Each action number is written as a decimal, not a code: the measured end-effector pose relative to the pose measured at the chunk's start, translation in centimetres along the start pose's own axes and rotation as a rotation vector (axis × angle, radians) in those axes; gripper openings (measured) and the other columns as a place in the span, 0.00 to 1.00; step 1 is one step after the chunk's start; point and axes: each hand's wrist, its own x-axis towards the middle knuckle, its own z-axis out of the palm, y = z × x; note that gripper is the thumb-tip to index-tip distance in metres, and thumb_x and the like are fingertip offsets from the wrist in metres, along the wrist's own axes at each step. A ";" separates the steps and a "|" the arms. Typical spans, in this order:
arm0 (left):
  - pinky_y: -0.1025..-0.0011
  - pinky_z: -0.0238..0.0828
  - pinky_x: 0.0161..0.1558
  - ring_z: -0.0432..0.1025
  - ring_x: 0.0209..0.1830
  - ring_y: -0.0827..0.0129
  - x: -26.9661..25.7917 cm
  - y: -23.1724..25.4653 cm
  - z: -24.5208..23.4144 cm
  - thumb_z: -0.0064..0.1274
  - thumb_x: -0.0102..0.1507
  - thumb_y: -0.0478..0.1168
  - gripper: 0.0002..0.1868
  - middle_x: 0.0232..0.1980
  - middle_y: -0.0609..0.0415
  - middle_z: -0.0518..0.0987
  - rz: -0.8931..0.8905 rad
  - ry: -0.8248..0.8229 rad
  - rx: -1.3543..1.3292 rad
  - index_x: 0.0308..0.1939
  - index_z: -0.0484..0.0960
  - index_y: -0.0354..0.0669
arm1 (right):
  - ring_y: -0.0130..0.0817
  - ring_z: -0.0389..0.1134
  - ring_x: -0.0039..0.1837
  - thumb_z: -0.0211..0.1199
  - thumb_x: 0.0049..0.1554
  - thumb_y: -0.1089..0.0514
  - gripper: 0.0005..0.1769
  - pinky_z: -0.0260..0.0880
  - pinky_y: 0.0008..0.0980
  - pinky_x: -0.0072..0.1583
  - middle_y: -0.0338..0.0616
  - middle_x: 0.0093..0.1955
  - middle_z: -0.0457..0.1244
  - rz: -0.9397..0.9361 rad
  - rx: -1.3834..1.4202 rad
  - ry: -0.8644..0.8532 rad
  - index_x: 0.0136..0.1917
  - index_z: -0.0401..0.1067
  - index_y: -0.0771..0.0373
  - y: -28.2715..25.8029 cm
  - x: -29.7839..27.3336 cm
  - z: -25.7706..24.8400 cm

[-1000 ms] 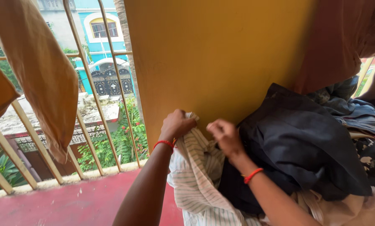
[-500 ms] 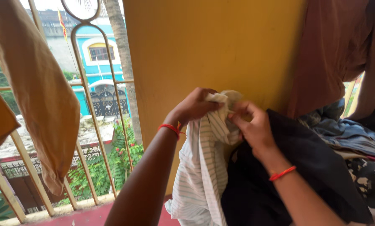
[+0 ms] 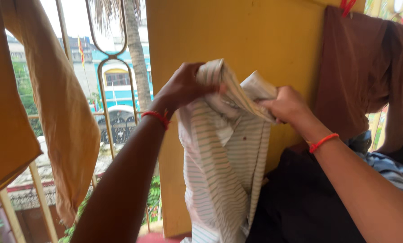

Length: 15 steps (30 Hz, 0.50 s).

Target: The person hangs a striped shirt on a clothesline using clothespins. They first attempt to hang the shirt alongside a dark garment, then remove the dark garment to make space. Finally, they secure the striped shirt to the line with multiple clothespins.

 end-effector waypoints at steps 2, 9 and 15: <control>0.64 0.79 0.50 0.81 0.46 0.60 -0.1 -0.4 -1.8 0.76 0.45 0.50 0.33 0.45 0.48 0.85 0.019 -0.081 0.357 0.48 0.82 0.37 | 0.33 0.65 0.28 0.73 0.52 0.45 0.23 0.63 0.35 0.32 0.46 0.28 0.66 -0.006 0.058 0.141 0.40 0.78 0.70 -0.7 1.2 -1.4; 0.55 0.77 0.49 0.80 0.47 0.48 1.3 0.8 -8.4 0.78 0.43 0.49 0.30 0.45 0.44 0.85 -0.046 0.048 0.923 0.46 0.88 0.45 | 0.31 0.72 0.35 0.72 0.54 0.49 0.18 0.69 0.32 0.38 0.42 0.38 0.70 -0.474 0.044 0.521 0.49 0.79 0.65 -7.8 2.2 -8.0; 0.56 0.79 0.45 0.83 0.38 0.55 5.3 6.7 -14.3 0.76 0.48 0.58 0.29 0.40 0.43 0.87 -0.395 -0.064 1.002 0.41 0.86 0.41 | 0.31 0.72 0.33 0.73 0.58 0.58 0.15 0.73 0.30 0.33 0.46 0.42 0.71 -0.400 0.326 0.553 0.50 0.74 0.70 -10.5 4.7 -9.3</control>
